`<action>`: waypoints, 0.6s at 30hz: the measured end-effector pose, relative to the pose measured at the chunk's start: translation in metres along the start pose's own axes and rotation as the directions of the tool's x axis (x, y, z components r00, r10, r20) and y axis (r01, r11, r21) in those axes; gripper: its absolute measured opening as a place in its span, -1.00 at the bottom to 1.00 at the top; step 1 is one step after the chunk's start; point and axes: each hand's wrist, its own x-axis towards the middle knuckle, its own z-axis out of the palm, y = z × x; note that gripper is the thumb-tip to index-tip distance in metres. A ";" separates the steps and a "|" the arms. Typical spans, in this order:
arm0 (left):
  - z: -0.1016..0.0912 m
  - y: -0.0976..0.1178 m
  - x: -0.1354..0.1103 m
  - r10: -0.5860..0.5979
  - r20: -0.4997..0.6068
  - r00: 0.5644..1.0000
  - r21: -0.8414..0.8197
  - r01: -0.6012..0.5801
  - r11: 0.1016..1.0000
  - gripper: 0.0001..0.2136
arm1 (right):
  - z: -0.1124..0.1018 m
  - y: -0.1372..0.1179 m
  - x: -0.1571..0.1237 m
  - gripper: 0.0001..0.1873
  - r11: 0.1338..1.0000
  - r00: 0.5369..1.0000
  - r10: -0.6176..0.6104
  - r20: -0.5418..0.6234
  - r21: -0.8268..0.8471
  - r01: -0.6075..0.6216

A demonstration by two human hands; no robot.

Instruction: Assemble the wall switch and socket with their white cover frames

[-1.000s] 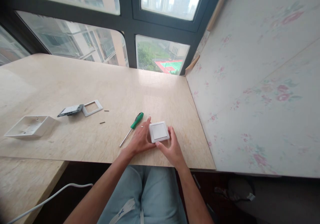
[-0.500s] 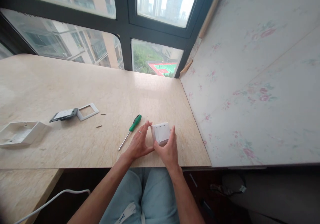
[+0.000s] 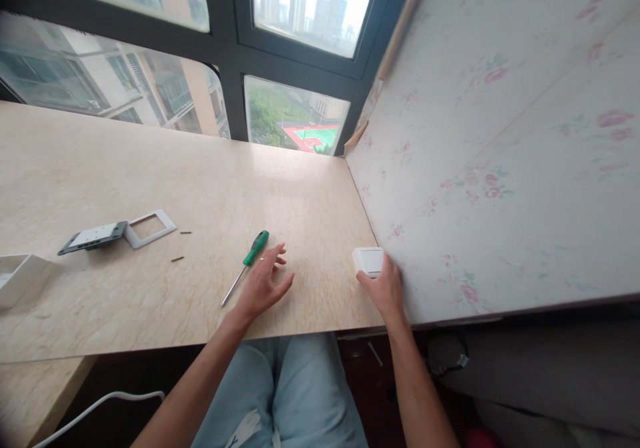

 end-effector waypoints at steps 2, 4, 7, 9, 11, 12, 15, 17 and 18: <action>0.000 -0.001 0.000 -0.009 0.001 1.000 -0.010 0.009 1.000 -0.43 | 0.000 0.000 0.003 -0.16 1.000 1.000 -0.015 -0.003 0.002 0.015; -0.001 -0.001 0.000 -0.012 0.003 1.000 -0.007 0.012 1.000 -0.44 | 0.000 -0.002 0.004 -0.18 0.999 0.999 -0.035 -0.009 0.005 0.035; -0.002 0.000 0.002 -0.019 0.007 1.000 0.011 0.018 1.000 -0.48 | -0.003 -0.007 0.001 -0.24 0.994 0.992 -0.113 -0.059 -0.002 0.113; -0.003 0.001 0.003 -0.022 0.013 1.000 0.027 0.021 0.999 -0.51 | -0.006 -0.013 -0.002 -0.31 0.978 0.971 -0.207 -0.115 -0.015 0.207; -0.004 0.002 0.004 -0.021 0.019 1.000 0.037 0.020 0.999 -0.54 | -0.008 -0.022 -0.008 -0.44 0.950 0.941 -0.310 -0.138 -0.009 0.312; -0.004 0.003 0.004 -0.019 0.022 1.000 0.038 0.018 0.999 -0.55 | -0.007 -0.027 -0.011 -0.50 0.933 0.926 -0.356 -0.124 0.010 0.360; -0.004 0.003 0.004 -0.017 0.027 1.000 0.039 0.016 0.999 -0.58 | 0.002 -0.042 -0.022 -0.57 0.864 0.871 -0.491 -0.001 0.127 0.488; -0.004 0.003 0.004 -0.015 0.029 0.999 0.044 0.014 0.999 -0.60 | 0.012 -0.050 -0.028 -0.55 0.820 0.825 -0.556 0.100 0.229 0.525; -0.004 0.002 0.004 -0.015 0.031 0.999 0.044 0.013 0.999 -0.61 | 0.017 -0.053 -0.029 -0.54 0.808 0.810 -0.571 0.136 0.266 0.525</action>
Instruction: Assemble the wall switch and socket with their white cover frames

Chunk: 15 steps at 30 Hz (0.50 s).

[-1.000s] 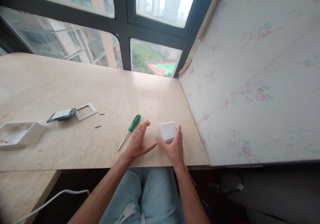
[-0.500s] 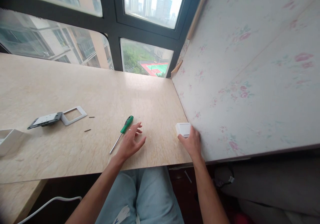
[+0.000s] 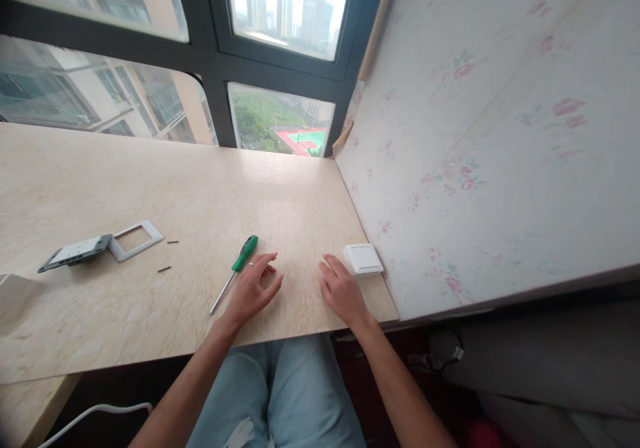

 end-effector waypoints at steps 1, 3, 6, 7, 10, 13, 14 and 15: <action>0.000 0.000 0.000 0.000 0.000 1.000 -0.003 0.000 1.000 -0.63 | 0.005 0.000 0.001 -0.54 1.000 1.000 -0.001 0.019 0.022 0.000; 0.000 0.000 0.000 -0.006 0.000 1.000 -0.019 0.006 1.000 -0.65 | 0.012 0.005 0.003 -0.53 0.999 1.000 0.026 0.012 0.032 -0.026; 0.000 0.001 -0.001 -0.017 0.005 1.000 -0.033 0.018 0.999 -0.70 | 0.014 0.017 0.005 -0.49 0.996 0.995 0.087 -0.040 0.025 -0.086; 0.000 0.001 -0.001 -0.019 0.007 1.000 -0.033 0.020 0.999 -0.72 | 0.014 0.021 0.005 -0.48 0.994 0.993 0.104 -0.053 0.026 -0.103; 0.000 0.000 0.000 -0.020 0.004 1.000 -0.033 0.020 0.999 -0.75 | 0.014 0.029 0.004 -0.45 0.990 0.987 0.139 -0.078 0.032 -0.137; 0.000 -0.001 0.000 -0.029 0.002 1.000 -0.037 0.029 0.999 -0.77 | 0.017 0.033 0.004 -0.42 0.986 0.981 0.166 -0.098 0.043 -0.162; 0.000 -0.001 0.000 -0.034 0.004 0.999 -0.035 0.034 0.999 -0.77 | 0.018 0.034 0.005 -0.42 0.984 0.979 0.176 -0.107 0.048 -0.172; 0.000 -0.001 0.000 -0.038 0.005 0.999 -0.033 0.038 0.999 -0.77 | 0.019 0.035 0.007 -0.41 0.982 0.975 0.187 -0.118 0.052 -0.182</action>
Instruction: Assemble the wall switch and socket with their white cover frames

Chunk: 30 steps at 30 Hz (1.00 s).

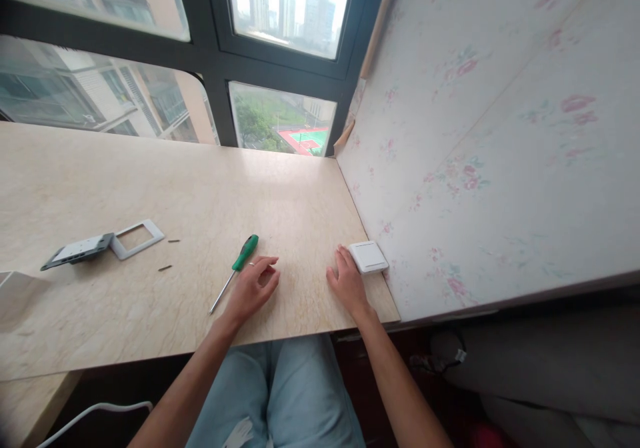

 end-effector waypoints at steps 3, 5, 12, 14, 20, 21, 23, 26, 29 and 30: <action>0.000 0.000 0.000 0.002 -0.003 1.000 0.010 -0.002 1.000 -0.79 | 0.003 0.002 0.005 -0.40 1.000 0.999 0.028 -0.029 0.006 -0.028; 0.000 0.001 0.000 0.011 -0.013 1.000 0.014 -0.011 1.000 -0.79 | 0.005 0.003 0.009 -0.40 0.999 0.998 0.038 -0.040 0.005 -0.038; 0.001 0.002 0.000 -0.010 -0.017 1.000 -0.015 0.010 1.000 -0.80 | 0.007 0.002 0.008 -0.43 0.999 0.998 0.019 -0.058 -0.032 -0.021; 0.001 0.003 -0.001 -0.022 -0.019 1.000 -0.036 0.021 0.999 -0.80 | 0.006 0.001 0.006 -0.45 1.000 0.998 0.002 -0.061 -0.029 -0.003; -0.002 0.008 -0.003 -0.024 -0.100 0.995 -0.106 0.013 0.994 -0.82 | 0.002 -0.001 0.001 -0.59 0.994 0.994 -0.105 -0.042 0.026 0.106; -0.003 0.008 -0.003 -0.011 -0.140 0.990 -0.127 -0.007 0.992 -0.81 | 0.002 0.000 0.001 -0.60 0.992 0.991 -0.123 -0.046 0.029 0.124; -0.004 0.007 -0.004 -0.007 -0.205 0.979 -0.125 -0.019 0.992 -0.81 | 0.002 0.005 0.002 -0.60 0.985 0.983 -0.173 -0.065 -0.001 0.173; -0.007 0.005 -0.008 -0.006 -0.308 0.951 -0.110 -0.029 0.993 -0.82 | 0.004 0.014 0.003 -0.59 0.970 0.965 -0.244 -0.096 -0.009 0.245; -0.019 0.001 -0.015 -0.008 -0.404 0.915 -0.081 -0.027 0.996 -0.83 | 0.004 0.021 0.004 -0.62 0.958 0.952 -0.286 -0.106 0.004 0.288; -0.026 -0.001 -0.018 -0.014 -0.436 0.900 -0.065 -0.016 0.998 -0.84 | 0.003 0.023 0.004 -0.62 0.956 0.951 -0.292 -0.105 0.010 0.294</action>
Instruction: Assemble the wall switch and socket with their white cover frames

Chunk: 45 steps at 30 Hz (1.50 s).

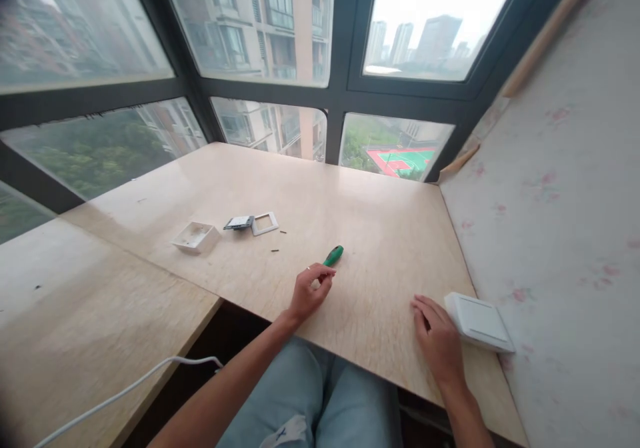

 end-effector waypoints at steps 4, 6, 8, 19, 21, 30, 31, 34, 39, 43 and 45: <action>-0.045 -0.015 0.013 -0.051 -0.185 0.981 0.135 0.077 0.988 -0.84 | 0.000 0.008 -0.002 -0.61 1.000 1.000 0.003 0.007 0.022 -0.003; -0.075 -0.028 0.026 -0.093 -0.295 0.951 0.216 0.161 0.963 -0.83 | 0.001 0.013 -0.003 -0.61 0.999 0.999 0.027 0.027 0.032 -0.028; -0.110 -0.041 0.040 -0.131 -0.395 0.909 0.288 0.258 0.922 -0.81 | 0.001 0.017 -0.004 -0.60 0.998 0.998 0.053 0.043 0.042 -0.055; -0.259 -0.075 0.061 -0.279 -0.653 0.704 0.542 0.692 0.477 -0.36 | -0.001 0.020 -0.003 -0.57 0.980 0.977 0.141 0.158 0.116 -0.160; -0.269 -0.082 0.053 -0.340 -0.672 0.658 0.521 0.746 0.415 -0.20 | -0.001 0.019 -0.003 -0.57 0.979 0.975 0.146 0.168 0.117 -0.166; -0.299 -0.101 0.035 -0.316 -0.701 0.639 0.448 0.740 0.502 0.00 | -0.002 0.018 -0.004 -0.57 0.983 0.975 0.145 0.167 0.088 -0.161; -0.300 -0.101 0.033 -0.295 -0.709 0.640 0.437 0.728 0.529 0.01 | -0.001 0.020 -0.005 -0.56 0.984 0.976 0.144 0.163 0.082 -0.159; -0.298 -0.100 0.029 -0.245 -0.721 0.648 0.405 0.682 0.609 0.05 | 0.002 0.024 -0.007 -0.55 0.987 0.978 0.139 0.155 0.056 -0.149; -0.284 -0.087 0.023 -0.191 -0.714 0.674 0.354 0.582 0.732 0.06 | 0.000 0.023 -0.007 -0.53 0.991 0.981 0.128 0.144 0.024 -0.133; -0.267 -0.065 0.022 -0.142 -0.657 0.740 0.345 0.463 0.816 0.03 | -0.002 0.016 -0.006 -0.56 0.995 0.989 0.091 0.118 0.028 -0.095; -0.254 -0.051 0.022 -0.098 -0.604 0.791 0.377 0.392 0.840 0.01 | -0.003 0.013 -0.004 -0.58 0.996 0.991 0.082 0.106 0.030 -0.086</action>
